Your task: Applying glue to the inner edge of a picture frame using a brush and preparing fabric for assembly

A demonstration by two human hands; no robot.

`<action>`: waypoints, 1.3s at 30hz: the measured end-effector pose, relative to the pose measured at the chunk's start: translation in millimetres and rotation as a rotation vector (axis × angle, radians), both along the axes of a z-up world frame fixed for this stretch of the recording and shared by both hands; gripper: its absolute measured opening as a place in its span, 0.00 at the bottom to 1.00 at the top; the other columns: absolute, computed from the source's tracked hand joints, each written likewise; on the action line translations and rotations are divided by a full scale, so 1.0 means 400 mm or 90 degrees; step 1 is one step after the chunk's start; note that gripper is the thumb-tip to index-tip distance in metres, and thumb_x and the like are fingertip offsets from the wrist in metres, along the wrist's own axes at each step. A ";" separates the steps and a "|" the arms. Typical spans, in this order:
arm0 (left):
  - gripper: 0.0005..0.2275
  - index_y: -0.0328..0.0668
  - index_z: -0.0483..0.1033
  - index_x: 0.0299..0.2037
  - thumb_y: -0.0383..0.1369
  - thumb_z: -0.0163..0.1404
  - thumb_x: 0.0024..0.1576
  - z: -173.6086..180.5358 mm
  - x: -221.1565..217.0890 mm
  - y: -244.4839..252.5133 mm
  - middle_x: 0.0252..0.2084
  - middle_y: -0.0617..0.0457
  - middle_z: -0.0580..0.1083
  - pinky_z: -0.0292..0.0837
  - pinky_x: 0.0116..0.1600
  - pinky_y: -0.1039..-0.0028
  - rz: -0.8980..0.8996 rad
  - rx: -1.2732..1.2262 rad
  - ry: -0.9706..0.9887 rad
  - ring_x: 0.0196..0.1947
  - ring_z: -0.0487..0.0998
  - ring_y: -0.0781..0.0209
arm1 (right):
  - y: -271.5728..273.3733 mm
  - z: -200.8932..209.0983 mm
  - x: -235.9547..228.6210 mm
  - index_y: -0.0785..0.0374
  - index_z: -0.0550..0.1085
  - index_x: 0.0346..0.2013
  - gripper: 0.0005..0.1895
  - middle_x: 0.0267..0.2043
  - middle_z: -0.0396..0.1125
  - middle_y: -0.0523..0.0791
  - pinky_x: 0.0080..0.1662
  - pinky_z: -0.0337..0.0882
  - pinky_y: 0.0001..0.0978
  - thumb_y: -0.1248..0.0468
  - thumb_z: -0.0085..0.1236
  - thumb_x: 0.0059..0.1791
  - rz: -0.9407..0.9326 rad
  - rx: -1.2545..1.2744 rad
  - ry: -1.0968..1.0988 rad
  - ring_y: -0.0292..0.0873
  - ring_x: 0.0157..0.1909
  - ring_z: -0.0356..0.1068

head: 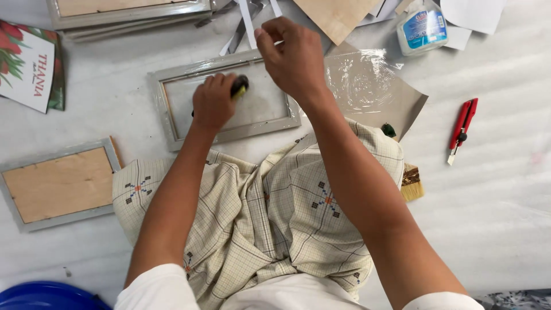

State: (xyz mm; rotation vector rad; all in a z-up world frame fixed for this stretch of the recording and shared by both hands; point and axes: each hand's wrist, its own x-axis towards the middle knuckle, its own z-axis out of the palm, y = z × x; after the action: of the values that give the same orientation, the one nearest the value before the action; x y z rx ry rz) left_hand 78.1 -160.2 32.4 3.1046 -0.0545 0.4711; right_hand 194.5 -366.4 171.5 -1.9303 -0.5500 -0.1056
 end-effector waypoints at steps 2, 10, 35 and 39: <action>0.19 0.50 0.77 0.50 0.31 0.63 0.48 0.002 0.033 -0.022 0.40 0.55 0.73 0.73 0.36 0.66 0.026 0.010 -0.014 0.34 0.76 0.57 | -0.011 0.005 0.021 0.69 0.81 0.35 0.11 0.25 0.75 0.44 0.25 0.69 0.24 0.62 0.58 0.50 -0.027 0.034 -0.025 0.34 0.21 0.69; 0.21 0.56 0.76 0.48 0.36 0.68 0.44 0.033 -0.035 -0.108 0.44 0.59 0.71 0.66 0.43 0.67 -0.079 -0.039 0.127 0.40 0.70 0.59 | -0.038 0.049 0.059 0.69 0.81 0.36 0.11 0.20 0.63 0.39 0.23 0.55 0.23 0.64 0.56 0.53 -0.072 0.154 -0.011 0.31 0.21 0.54; 0.19 0.41 0.75 0.53 0.28 0.60 0.50 -0.052 0.108 -0.162 0.45 0.48 0.68 0.72 0.45 0.59 0.053 -0.059 0.086 0.41 0.73 0.49 | -0.051 0.057 0.094 0.64 0.79 0.34 0.10 0.27 0.75 0.44 0.29 0.73 0.23 0.61 0.55 0.52 -0.070 0.361 0.238 0.35 0.27 0.74; 0.20 0.40 0.74 0.54 0.32 0.60 0.52 -0.044 0.110 -0.178 0.45 0.49 0.67 0.68 0.42 0.60 0.077 -0.071 0.085 0.40 0.71 0.50 | -0.047 0.063 0.087 0.65 0.80 0.32 0.11 0.27 0.75 0.43 0.29 0.72 0.23 0.60 0.56 0.50 -0.075 0.363 0.267 0.34 0.27 0.73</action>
State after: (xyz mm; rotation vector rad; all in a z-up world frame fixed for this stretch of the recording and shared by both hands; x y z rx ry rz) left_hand 122.2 -231.6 15.0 3.0311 0.1557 0.2567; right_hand 229.4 -385.1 196.6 -1.3688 -0.1015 0.0639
